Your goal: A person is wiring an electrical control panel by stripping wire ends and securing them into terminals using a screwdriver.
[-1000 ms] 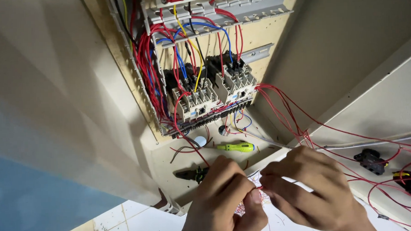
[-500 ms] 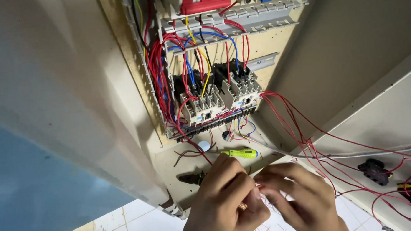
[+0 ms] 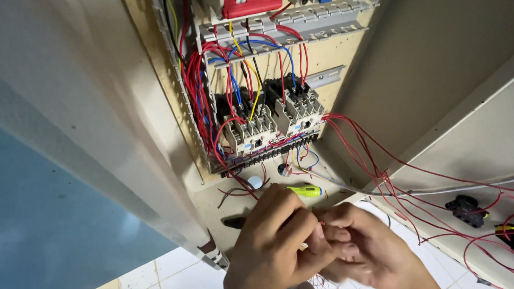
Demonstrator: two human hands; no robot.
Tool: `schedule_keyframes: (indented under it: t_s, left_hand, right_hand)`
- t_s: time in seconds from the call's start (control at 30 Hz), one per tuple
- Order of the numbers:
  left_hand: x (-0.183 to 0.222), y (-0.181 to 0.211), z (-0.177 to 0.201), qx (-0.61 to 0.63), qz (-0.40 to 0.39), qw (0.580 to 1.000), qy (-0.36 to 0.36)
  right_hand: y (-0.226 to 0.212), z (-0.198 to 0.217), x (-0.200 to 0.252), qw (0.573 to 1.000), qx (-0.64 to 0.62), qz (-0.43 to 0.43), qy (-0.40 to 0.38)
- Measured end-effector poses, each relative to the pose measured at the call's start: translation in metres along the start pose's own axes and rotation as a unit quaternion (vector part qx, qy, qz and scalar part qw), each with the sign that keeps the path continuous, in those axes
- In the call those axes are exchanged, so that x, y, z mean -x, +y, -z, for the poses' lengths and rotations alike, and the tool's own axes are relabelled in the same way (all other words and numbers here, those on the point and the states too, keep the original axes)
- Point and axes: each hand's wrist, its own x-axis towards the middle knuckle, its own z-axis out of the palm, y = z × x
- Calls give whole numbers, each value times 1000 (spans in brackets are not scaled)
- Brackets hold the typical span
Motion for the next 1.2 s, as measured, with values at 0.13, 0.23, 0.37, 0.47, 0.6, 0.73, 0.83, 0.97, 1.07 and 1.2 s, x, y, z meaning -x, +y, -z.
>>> schedule_keyframes:
  t_s: [0.13,0.23,0.37,0.47,0.6,0.73,0.83,0.97,1.07,1.2]
  left_hand:
    - [4,4,0,22,75,997,23]
    - [6,4,-1,45,108,993,23]
    - [9,3,-4,88,145,985,15]
    - [9,5,-9,105,157,982,13]
    - [3,3,-12,84,140,987,6]
    - [-4,-5,-3,6,8,1000,-26]
    - [-7,0,1,-16,-8,999,-43]
    - [-9,0,1,0,36,999,-32]
    - [-12,2,2,18,58,997,-46]
    - [-18,11,0,42,93,994,-49]
  right_hand:
    - [-1,-35,0,698,542,454,117]
    - [0,-35,5,324,745,566,142]
    - [-13,-22,0,93,771,623,88]
    - [-20,-26,-7,87,762,640,29]
    - [-11,-21,-9,140,739,658,24]
    - [3,-13,1,823,428,338,159]
    - [0,-11,8,861,379,304,150]
    - [-5,-26,15,403,720,555,103]
    - [-9,-36,18,288,770,561,94]
    - [-18,-41,17,190,780,587,102]
